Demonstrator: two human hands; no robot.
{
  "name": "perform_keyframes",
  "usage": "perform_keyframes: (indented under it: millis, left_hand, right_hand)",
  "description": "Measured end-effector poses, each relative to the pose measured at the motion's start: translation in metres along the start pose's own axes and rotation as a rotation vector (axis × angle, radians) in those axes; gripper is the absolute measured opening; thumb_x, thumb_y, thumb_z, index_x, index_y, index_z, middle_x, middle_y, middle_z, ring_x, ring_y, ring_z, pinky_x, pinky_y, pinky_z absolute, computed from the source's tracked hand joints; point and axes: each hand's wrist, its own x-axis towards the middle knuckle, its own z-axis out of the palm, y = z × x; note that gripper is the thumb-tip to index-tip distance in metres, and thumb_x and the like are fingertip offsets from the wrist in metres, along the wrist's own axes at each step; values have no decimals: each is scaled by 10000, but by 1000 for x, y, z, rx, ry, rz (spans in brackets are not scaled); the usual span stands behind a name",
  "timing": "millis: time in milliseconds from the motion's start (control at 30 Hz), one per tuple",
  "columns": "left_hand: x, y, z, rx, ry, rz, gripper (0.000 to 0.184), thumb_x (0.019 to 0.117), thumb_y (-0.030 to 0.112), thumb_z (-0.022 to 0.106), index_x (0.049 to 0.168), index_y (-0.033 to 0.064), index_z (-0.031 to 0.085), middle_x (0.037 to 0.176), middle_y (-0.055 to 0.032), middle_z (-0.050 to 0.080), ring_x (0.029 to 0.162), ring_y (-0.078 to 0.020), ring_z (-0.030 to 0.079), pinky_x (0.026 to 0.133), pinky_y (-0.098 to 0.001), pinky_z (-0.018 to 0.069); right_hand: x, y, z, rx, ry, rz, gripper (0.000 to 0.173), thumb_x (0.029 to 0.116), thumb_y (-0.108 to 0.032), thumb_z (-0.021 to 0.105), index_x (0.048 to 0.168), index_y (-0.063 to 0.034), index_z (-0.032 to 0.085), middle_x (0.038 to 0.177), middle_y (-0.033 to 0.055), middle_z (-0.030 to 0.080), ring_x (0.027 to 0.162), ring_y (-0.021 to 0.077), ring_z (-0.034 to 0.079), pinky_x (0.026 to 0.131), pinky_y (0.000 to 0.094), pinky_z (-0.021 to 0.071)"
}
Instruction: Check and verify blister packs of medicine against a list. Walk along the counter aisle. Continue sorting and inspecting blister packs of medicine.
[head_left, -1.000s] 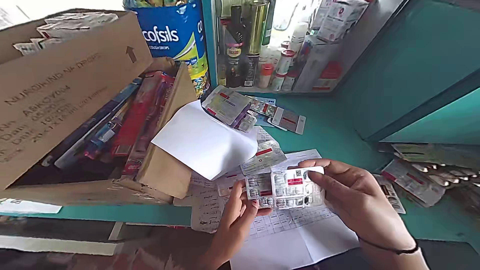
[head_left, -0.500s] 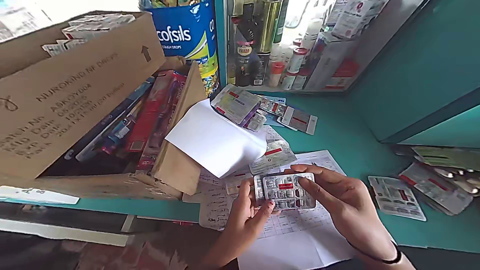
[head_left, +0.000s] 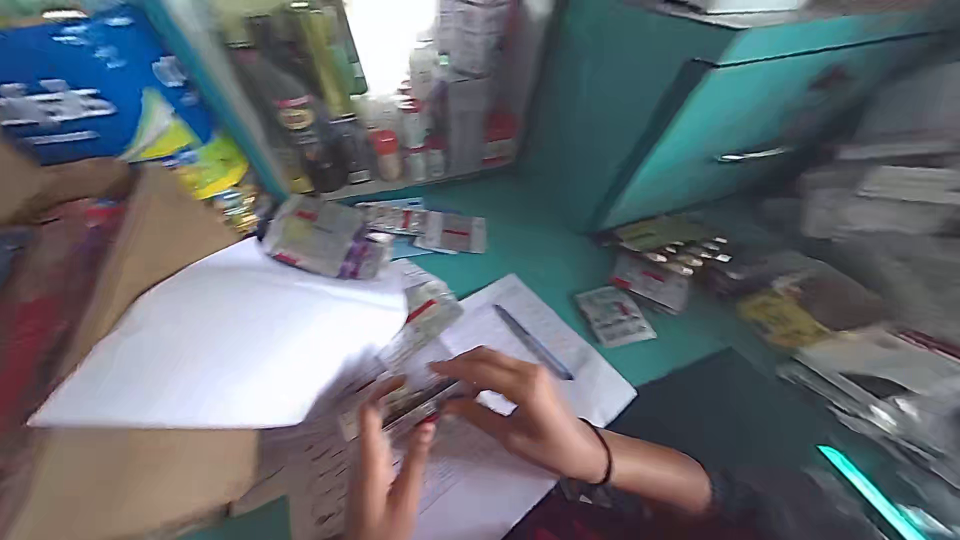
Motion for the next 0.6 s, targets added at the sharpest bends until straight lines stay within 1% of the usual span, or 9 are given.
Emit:
perform_keyframes:
  millis: [100,167,200,233,333,400,467,533,600]
  left_hand:
    - [0,-3,-9,103,-80,-24,457,1033,239,568,1289,-127,470,1230,-37,648,1126,91,582,976,-153,505]
    - [0,-5,-12,72,-106,-48,399,1020,185,582,1250,-126,486,1187,-6,651,1108,98,585,982,-162,507]
    - [0,-7,-13,42,-109,-53,320,1018,214,602,1222,-22,530,1204,64,666,1128,86,596,990,-172,514]
    - [1,-10,-15,5,-123,-56,234,1015,244,618,1183,91,563,1256,112,669,1178,50,600,1009,-197,518]
    - [2,-17,-18,-48,-145,-42,173,1002,232,632,1132,131,580,1370,73,629,1270,-31,578,1040,-249,512]
    - [3,-17,-17,-40,-154,-28,254,1013,235,619,1220,102,559,1383,57,629,1288,-34,571,1062,-247,502]
    - [3,-15,-15,-9,-163,-2,403,1011,209,608,1338,8,487,1378,7,630,1287,-14,559,1075,-229,482]
    - [3,-12,-12,27,-154,7,471,1004,217,609,1369,-31,446,1360,-11,633,1266,23,552,1056,-190,475]
    - [1,-10,-10,37,-126,-1,489,973,190,630,1353,-59,450,1331,-35,637,1224,35,567,998,-159,502]
  right_hand:
    - [-6,-2,-19,-249,-48,-53,285,981,-151,665,1230,-22,718,1176,146,734,1079,221,717,898,330,581]
    - [-13,-11,-53,-511,142,-3,259,984,-172,649,1190,-47,745,1154,105,750,1054,192,721,884,318,582]
    - [-17,-17,-78,-693,278,49,232,984,-169,638,1151,-62,759,1106,84,758,996,173,725,843,304,587]
    - [-23,-25,-106,-877,380,143,226,991,-145,617,1147,-62,759,1082,95,754,957,203,726,810,350,593]
    - [-45,-42,-193,-1175,453,638,235,1039,-105,556,1159,12,720,1068,279,700,944,499,678,775,696,501]
    - [-64,-27,-246,-1171,370,965,176,1000,-103,629,1018,48,717,984,360,663,922,606,625,742,796,433]
    - [-75,1,-285,-1073,127,1181,129,953,-52,695,937,72,727,993,370,662,987,597,615,824,788,429]
    - [-85,34,-307,-976,-105,1200,47,892,-6,756,934,9,772,1008,300,699,1013,519,633,883,734,434]
    - [-95,56,-316,-928,-165,1141,55,854,19,784,902,-4,768,934,260,712,937,473,658,843,708,459]
